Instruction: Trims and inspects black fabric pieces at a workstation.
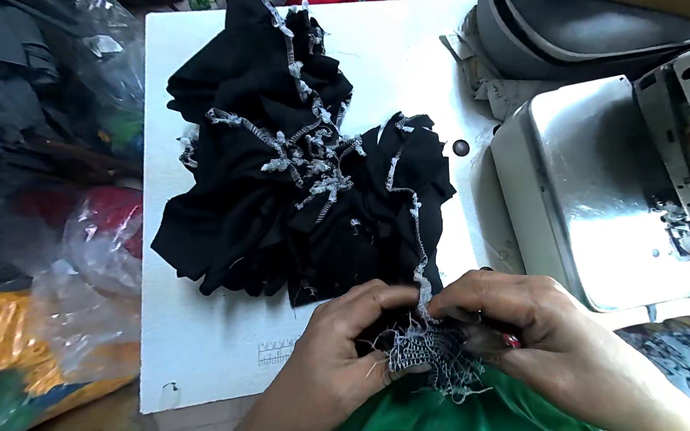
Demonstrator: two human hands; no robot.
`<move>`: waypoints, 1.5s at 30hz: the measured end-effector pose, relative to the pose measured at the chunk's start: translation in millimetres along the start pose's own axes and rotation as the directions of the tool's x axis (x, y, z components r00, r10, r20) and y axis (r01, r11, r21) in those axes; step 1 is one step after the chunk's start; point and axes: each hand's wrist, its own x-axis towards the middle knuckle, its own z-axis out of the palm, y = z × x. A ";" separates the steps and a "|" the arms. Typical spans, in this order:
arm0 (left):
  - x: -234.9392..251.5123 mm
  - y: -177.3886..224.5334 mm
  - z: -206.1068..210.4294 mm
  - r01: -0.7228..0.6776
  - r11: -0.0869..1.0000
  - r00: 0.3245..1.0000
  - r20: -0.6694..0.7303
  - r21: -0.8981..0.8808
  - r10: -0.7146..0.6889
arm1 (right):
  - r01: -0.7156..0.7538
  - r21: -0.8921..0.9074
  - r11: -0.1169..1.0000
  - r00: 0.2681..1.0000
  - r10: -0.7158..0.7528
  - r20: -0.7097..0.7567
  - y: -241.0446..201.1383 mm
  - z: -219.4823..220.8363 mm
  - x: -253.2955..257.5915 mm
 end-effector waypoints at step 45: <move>-12.2 -17.2 -8.3 -0.110 0.986 0.992 -0.077 -0.125 0.101 | -0.349 0.266 0.899 0.937 0.330 0.113 -1.6 10.0 -28.8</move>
